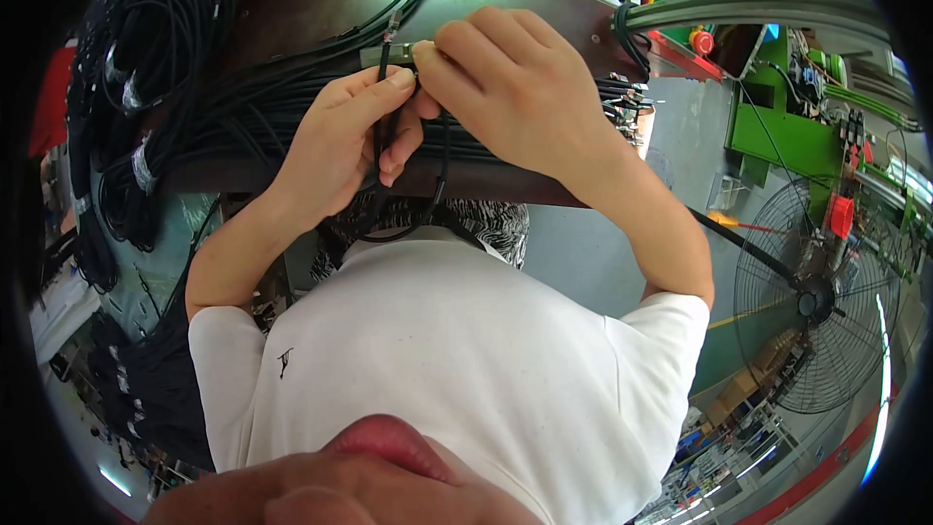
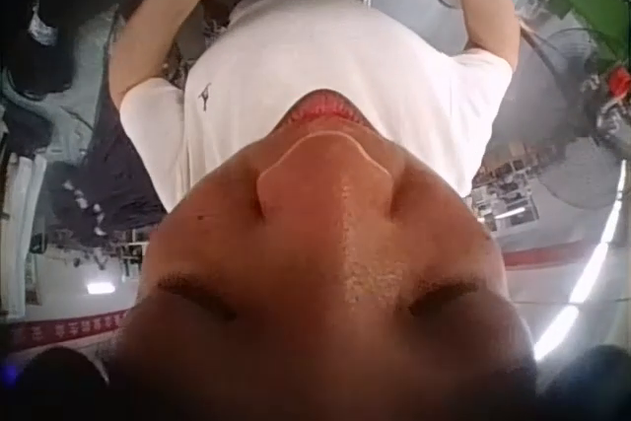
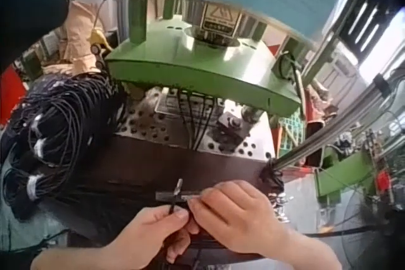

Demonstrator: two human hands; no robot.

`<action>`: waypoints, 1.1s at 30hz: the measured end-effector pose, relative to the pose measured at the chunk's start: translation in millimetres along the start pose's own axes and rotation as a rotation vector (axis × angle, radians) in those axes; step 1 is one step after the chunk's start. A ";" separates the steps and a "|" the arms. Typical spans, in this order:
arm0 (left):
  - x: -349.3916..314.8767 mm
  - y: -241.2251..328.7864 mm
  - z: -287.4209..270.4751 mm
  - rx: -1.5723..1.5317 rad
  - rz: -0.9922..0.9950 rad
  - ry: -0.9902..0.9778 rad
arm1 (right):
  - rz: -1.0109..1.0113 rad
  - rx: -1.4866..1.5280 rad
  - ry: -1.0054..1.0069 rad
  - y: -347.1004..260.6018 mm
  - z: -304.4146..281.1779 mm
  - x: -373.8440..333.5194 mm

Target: Plugging multiple black cables into a connection hub on a factory workbench.

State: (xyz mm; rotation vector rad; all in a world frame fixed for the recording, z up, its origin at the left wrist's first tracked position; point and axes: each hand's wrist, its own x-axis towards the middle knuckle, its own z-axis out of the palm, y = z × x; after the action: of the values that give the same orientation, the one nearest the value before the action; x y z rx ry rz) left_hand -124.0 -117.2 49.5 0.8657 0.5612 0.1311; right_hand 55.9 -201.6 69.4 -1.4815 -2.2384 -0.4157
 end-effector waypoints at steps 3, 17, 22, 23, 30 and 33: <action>-3.6 -0.1 -1.2 0.949 0.433 0.211 | -0.018 -0.066 0.084 0.4 4.8 -15.1; -8.6 45.0 -9.1 0.409 0.155 -0.077 | 0.554 0.381 0.098 13.9 34.8 -59.2; 13.4 19.6 1.6 0.445 -0.179 -0.229 | 0.660 0.595 0.059 20.1 40.6 -62.1; 15.6 17.0 1.3 0.411 -0.193 -0.244 | 0.664 0.608 0.059 20.1 41.1 -60.9; 18.7 18.5 8.3 0.420 -0.263 -0.216 | 0.541 0.465 -0.059 30.5 27.7 -57.5; 26.1 25.2 8.7 0.382 -0.305 -0.266 | 0.354 0.200 -0.013 33.0 9.8 -39.5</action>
State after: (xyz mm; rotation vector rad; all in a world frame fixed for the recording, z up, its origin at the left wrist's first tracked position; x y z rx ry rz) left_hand -94.5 -98.1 62.1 1.1343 0.4668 -0.3760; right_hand 98.0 -215.7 41.7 -1.7253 -1.9062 -0.0694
